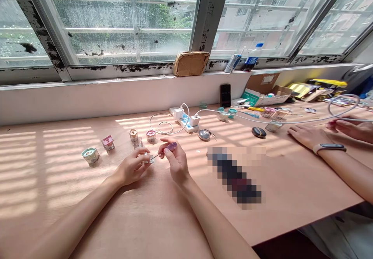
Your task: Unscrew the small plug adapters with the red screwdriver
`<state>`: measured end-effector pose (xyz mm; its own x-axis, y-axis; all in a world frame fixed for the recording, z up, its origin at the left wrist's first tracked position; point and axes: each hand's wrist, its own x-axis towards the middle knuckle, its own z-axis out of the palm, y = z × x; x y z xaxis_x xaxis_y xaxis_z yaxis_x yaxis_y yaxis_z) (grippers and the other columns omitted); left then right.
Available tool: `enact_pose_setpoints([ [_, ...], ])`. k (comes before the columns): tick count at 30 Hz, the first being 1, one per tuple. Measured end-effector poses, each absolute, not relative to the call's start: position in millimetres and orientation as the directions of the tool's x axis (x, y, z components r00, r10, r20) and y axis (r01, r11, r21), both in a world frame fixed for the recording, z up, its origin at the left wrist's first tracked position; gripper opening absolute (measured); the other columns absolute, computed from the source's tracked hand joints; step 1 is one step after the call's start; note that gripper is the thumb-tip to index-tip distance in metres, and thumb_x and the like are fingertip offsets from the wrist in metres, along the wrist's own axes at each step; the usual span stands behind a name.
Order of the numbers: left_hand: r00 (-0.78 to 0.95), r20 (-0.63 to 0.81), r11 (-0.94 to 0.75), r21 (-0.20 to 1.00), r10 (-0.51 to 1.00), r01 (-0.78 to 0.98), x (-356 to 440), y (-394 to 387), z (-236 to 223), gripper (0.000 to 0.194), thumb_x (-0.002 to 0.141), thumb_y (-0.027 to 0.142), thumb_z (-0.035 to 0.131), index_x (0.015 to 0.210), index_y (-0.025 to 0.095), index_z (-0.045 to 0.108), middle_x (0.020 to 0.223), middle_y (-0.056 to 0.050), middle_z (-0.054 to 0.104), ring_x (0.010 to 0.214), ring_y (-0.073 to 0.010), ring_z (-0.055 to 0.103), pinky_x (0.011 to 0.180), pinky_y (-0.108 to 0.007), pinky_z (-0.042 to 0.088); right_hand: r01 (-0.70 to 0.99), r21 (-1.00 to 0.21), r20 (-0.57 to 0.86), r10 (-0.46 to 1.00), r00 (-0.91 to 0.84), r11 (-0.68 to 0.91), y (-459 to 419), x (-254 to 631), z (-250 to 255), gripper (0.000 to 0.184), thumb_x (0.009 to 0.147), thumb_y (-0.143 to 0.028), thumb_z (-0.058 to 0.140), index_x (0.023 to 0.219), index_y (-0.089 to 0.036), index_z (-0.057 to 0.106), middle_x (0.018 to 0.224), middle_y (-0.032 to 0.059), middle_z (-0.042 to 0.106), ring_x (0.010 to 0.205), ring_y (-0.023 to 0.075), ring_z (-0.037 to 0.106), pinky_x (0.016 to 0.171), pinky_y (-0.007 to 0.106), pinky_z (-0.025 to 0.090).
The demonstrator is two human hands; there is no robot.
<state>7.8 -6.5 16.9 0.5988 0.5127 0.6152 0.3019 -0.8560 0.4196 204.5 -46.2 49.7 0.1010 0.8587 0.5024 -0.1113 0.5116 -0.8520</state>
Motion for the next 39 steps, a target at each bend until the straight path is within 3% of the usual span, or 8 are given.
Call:
enact_pose_setpoints([
  [6,0.591,0.592,-0.833,0.452,0.548,0.32,8.2,-6.1,15.6,0.013,0.096,0.014,0.051,0.102,0.021,0.06,0.116,-0.009,0.058,0.087,-0.014,0.065,0.072,-0.023,0.057,-0.121,-0.843,0.502,0.848,0.172,0.524,-45.0,205.9,50.1,0.025,0.093,-0.033,0.054,0.112,-0.018,0.06,0.074,0.0026,0.062,0.064,0.0184,0.054,0.063,0.034,0.046],
  [19,0.591,0.606,-0.844,0.43,0.532,0.319,7.0,-4.4,16.4,0.017,0.096,0.012,0.048,0.105,0.021,0.059,0.123,-0.011,0.057,0.1,-0.018,0.065,0.078,-0.028,0.058,-0.113,-0.858,0.485,0.863,0.14,0.501,-45.3,204.7,50.1,0.028,0.093,-0.036,0.055,0.113,-0.017,0.06,0.075,0.0031,0.063,0.064,0.0182,0.053,0.064,0.035,0.046],
  [39,0.604,0.58,-0.83,0.469,0.547,0.302,7.2,-5.0,13.6,0.012,0.097,0.015,0.05,0.103,0.021,0.059,0.12,-0.01,0.056,0.09,-0.015,0.064,0.077,-0.025,0.055,-0.151,-0.862,0.468,0.874,0.134,0.484,-44.3,205.0,47.8,0.026,0.094,-0.034,0.056,0.113,-0.017,0.06,0.078,0.003,0.064,0.065,0.0173,0.055,0.067,0.035,0.047],
])
